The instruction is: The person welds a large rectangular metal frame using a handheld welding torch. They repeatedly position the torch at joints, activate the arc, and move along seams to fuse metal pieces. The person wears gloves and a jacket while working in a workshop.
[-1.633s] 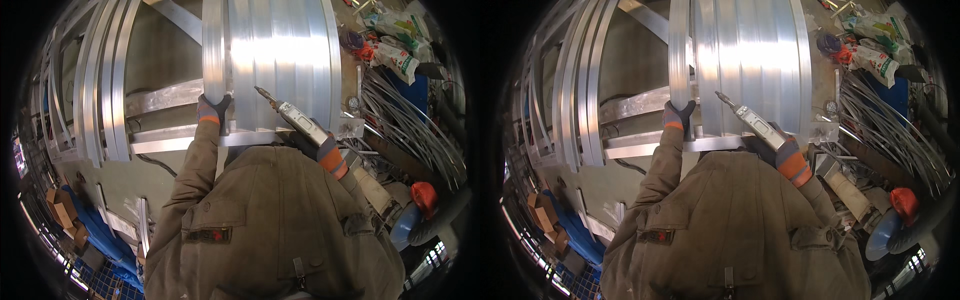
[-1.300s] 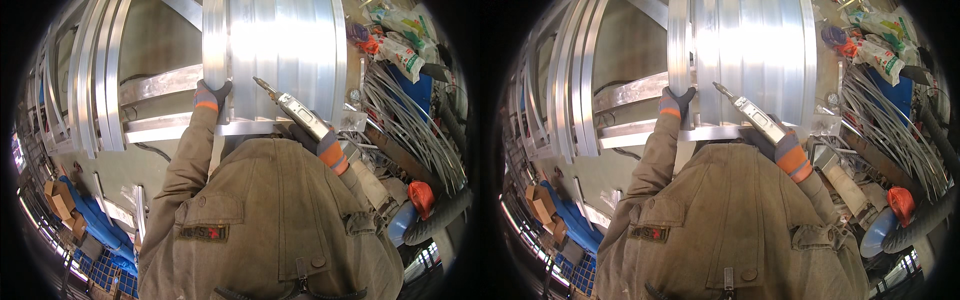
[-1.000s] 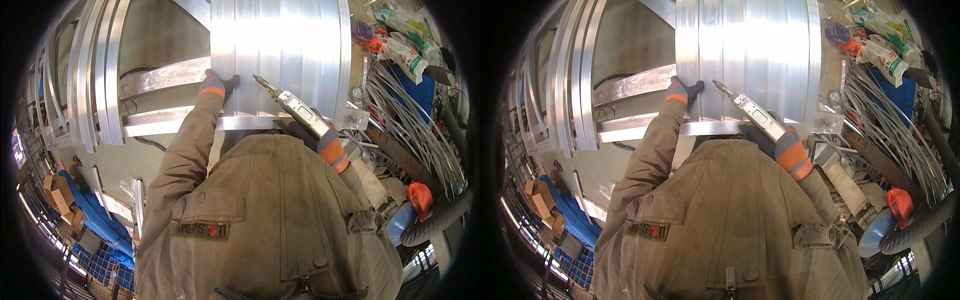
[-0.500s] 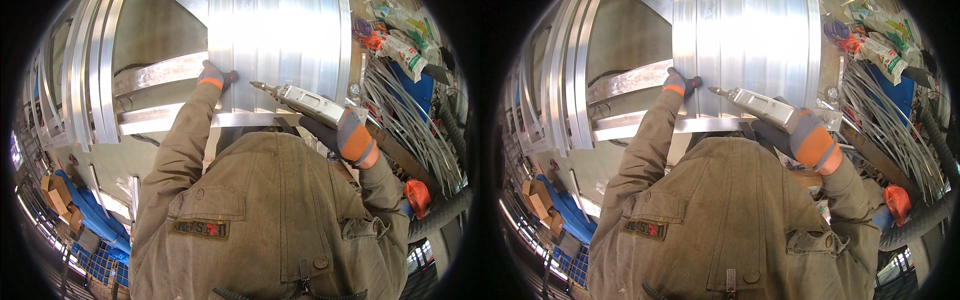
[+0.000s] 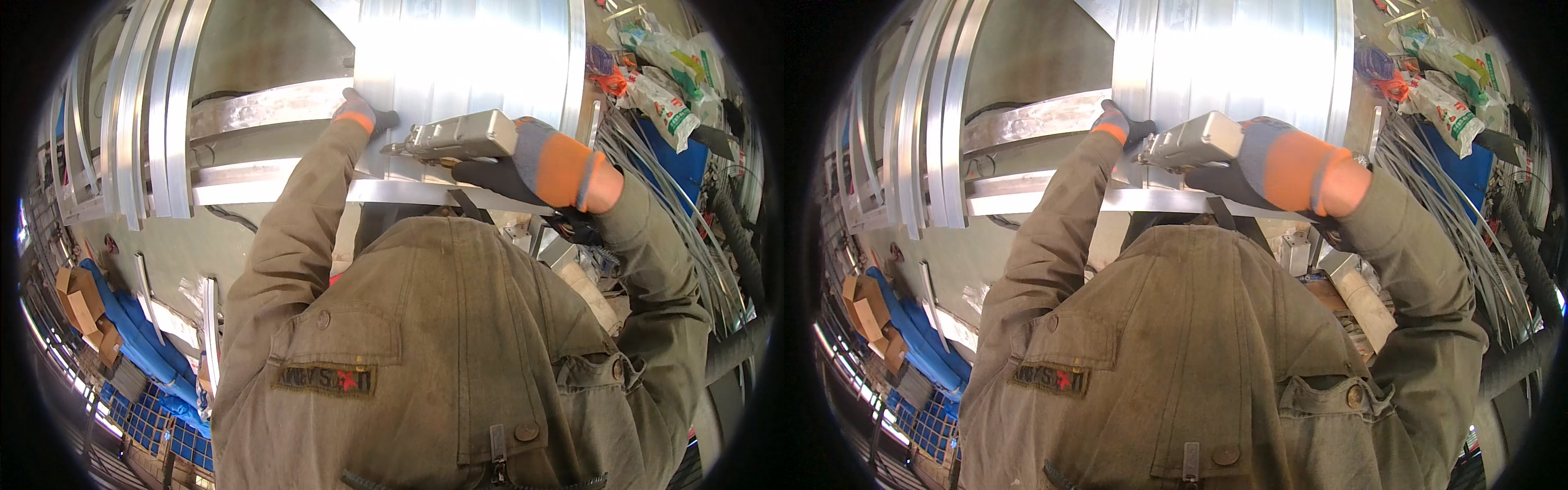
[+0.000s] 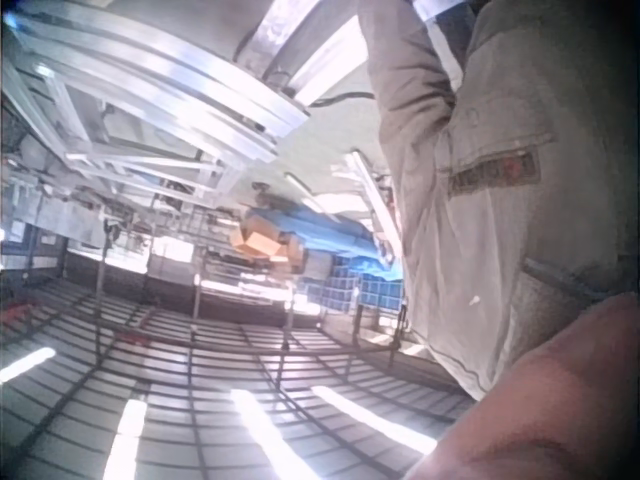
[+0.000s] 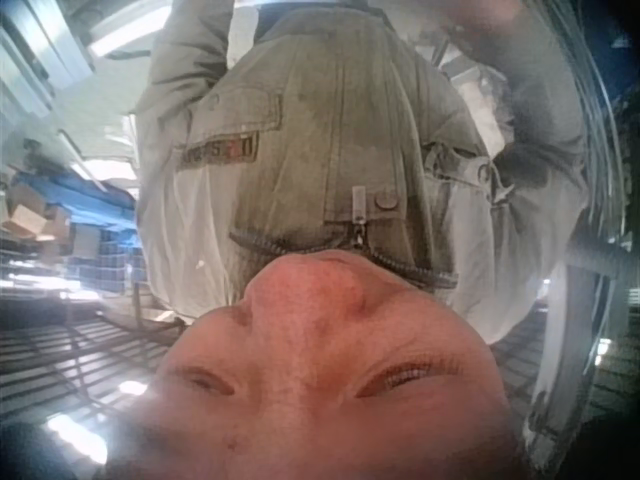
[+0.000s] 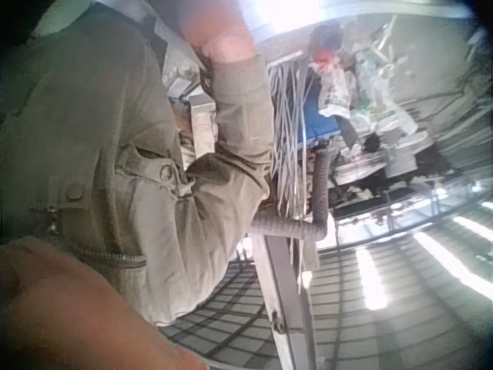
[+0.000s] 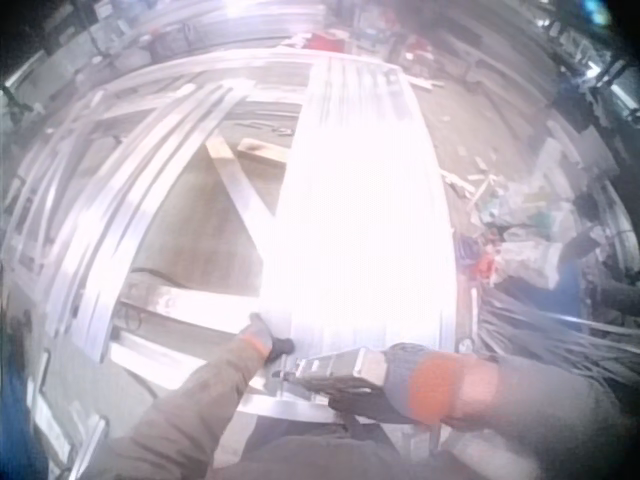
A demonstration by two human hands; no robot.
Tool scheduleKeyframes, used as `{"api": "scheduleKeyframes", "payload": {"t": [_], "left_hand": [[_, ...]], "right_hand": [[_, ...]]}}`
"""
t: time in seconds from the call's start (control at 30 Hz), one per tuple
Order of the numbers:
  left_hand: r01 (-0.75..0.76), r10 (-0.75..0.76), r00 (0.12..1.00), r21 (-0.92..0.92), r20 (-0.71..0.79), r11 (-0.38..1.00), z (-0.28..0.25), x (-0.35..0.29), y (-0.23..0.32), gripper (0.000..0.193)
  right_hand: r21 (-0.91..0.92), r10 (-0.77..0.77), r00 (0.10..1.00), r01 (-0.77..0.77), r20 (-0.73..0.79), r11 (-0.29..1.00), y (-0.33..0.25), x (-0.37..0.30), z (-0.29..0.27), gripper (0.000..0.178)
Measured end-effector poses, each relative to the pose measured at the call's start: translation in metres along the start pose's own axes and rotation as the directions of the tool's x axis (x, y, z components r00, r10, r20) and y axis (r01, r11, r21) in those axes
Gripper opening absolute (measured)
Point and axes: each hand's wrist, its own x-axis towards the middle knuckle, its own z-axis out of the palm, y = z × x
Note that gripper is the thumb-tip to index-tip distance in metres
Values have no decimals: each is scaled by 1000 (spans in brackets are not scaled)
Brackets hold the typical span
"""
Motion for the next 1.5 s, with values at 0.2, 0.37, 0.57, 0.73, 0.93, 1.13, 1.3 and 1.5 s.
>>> {"api": "scheduleKeyframes", "payload": {"t": [0.2, 0.37, 0.57, 0.73, 0.93, 1.13, 1.3, 1.5], "left_hand": [[-21, 22, 997, 9, -69, 1000, 13, 15, -3, 120], [-24, 23, 998, -2, -63, 1000, 7, 8, -3, 108], [-12, 3, 995, -86, -104, 996, 2, -2, 0, 73], [-41, 38, 998, -41, -57, 998, -4, -7, -1, 56], [-8, 8, 998, -9, -59, 1000, 9, 13, -3, 61], [1, -2, 999, -16, -46, 1000, 14, 19, -4, 62], [18, -18, 1000, -35, 8, 999, -11, -10, 2, 62], [23, -28, 997, -66, -72, 998, -2, -4, 4, 64]], "right_hand": [[-27, 13, 988, -9, 155, 1000, 27, 21, 14, 37], [-288, -161, 955, 232, 251, 929, 49, 52, 27, 28], [-225, -38, 929, 128, 368, 966, 15, 98, 33, 29], [-134, 71, 915, -19, 397, 991, -3, 109, 32, 26], [-85, 54, 935, -25, 351, 996, 9, 125, 47, 34], [-96, 66, 932, -33, 355, 995, 13, 126, 49, 32], [-106, 67, 919, -28, 388, 994, 0, 126, 44, 33], [-119, 67, 909, -19, 411, 993, -11, 121, 39, 24]]}}
